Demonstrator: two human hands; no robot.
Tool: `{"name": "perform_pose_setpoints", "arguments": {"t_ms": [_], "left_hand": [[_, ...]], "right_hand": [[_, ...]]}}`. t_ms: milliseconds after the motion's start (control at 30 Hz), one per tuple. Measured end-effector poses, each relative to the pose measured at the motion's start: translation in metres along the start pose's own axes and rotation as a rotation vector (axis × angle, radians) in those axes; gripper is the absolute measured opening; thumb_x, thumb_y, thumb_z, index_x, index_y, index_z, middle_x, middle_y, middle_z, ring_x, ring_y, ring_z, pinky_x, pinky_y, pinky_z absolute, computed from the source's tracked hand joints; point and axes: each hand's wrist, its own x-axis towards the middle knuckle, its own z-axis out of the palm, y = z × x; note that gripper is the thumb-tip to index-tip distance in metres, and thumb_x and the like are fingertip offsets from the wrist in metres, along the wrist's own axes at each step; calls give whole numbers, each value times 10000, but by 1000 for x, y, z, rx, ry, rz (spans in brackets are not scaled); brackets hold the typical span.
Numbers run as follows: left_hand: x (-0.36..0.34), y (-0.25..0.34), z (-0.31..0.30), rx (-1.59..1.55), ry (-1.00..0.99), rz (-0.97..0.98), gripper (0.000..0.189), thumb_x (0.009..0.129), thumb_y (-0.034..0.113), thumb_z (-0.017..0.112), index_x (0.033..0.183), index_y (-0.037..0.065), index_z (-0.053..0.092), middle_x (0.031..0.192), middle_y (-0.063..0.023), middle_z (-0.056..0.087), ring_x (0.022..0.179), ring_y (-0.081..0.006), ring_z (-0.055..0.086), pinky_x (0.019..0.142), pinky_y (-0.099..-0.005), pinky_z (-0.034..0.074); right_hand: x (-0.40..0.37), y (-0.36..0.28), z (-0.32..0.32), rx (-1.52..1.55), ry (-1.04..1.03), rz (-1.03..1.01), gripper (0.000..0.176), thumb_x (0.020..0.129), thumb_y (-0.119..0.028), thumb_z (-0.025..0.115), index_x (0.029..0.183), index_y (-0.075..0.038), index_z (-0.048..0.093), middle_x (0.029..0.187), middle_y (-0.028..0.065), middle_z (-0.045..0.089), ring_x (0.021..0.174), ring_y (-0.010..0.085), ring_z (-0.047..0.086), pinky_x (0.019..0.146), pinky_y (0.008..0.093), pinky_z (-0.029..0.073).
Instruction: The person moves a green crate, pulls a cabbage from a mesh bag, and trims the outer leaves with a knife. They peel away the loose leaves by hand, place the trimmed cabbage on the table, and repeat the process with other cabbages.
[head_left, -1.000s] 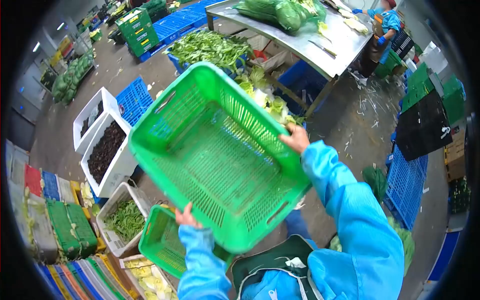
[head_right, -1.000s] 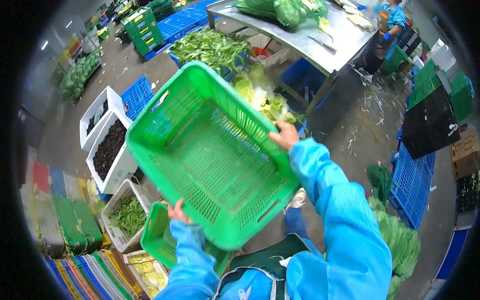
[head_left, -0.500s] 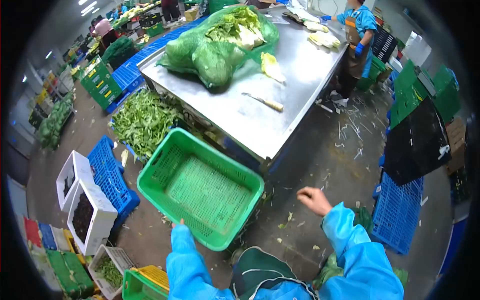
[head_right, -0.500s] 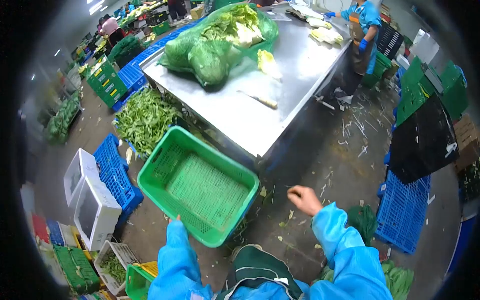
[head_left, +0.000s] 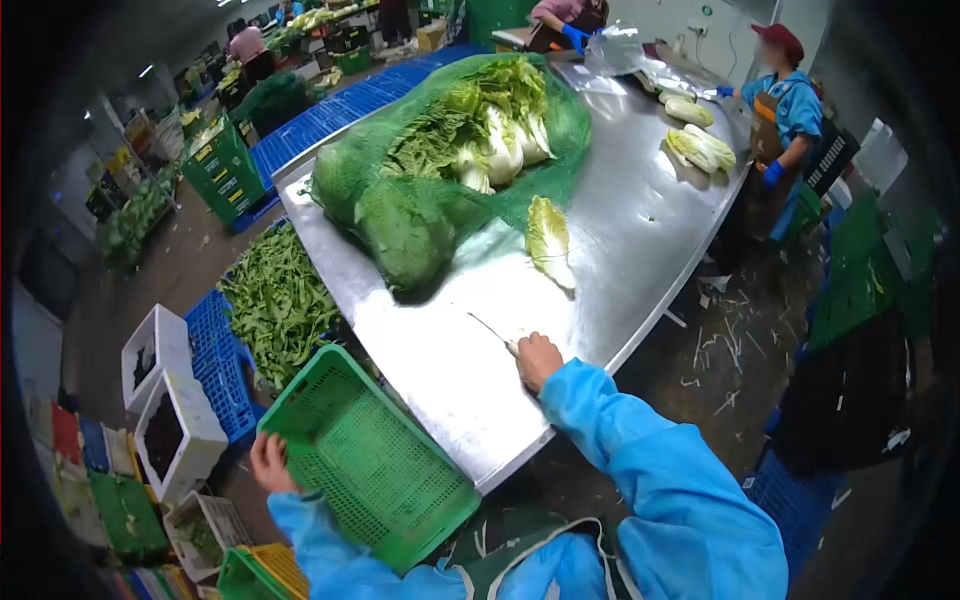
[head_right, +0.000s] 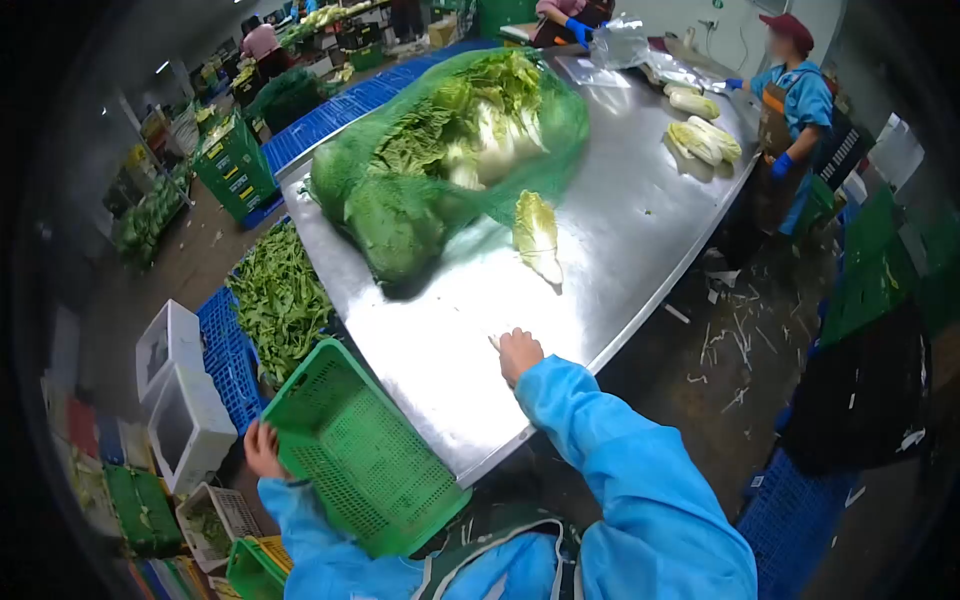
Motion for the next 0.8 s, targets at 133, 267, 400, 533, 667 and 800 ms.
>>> {"name": "perform_pose_setpoints", "arguments": {"t_ms": [133,267,400,533,667,800], "left_hand": [[7,89,214,-57,-413,83,328,866,143,647,1143,-22,583,1055,-120,637,920,-206,624,803,-293,499],[7,123,409,-118,-950,54,364,879,127,638,1186,-50,554,1082,-145,640,1020,-207,607,888,-296,479],[23,63,603,-35,-1020,123,515,814,227,723,1223,-26,540,1096,-150,637,1017,-208,603,906,-319,469],[73,23,744,504,-725,312,786,736,431,723,1303,-44,456,1200,-261,555,1113,-361,548,972,-384,424],[99,73,812,865,-503,151,1016,692,564,698,1424,-8,287,1386,-318,332,1292,-408,356,1065,-412,316],[115,65,868,926,-376,224,1229,586,621,748,1472,25,141,1430,-314,257,1332,-419,283,1089,-419,282]], "right_hand": [[-3,62,-67,659,-388,211,235,855,-181,598,958,28,572,827,179,622,706,265,616,622,370,488],[-12,148,-141,1304,-516,472,273,834,-86,616,1054,4,482,776,111,595,637,152,583,570,285,470],[19,229,-172,1506,-414,407,240,845,-110,616,1034,-27,494,765,65,556,591,128,544,529,250,443],[92,290,-206,1424,-408,528,175,861,-185,645,921,-55,545,707,3,512,557,69,487,472,199,395],[154,353,-224,1476,-413,456,166,866,-178,648,912,-62,538,695,-4,499,552,69,463,488,207,415],[192,415,-208,1535,-435,488,160,875,-164,632,922,-60,520,695,2,504,558,73,473,502,215,423]]}}
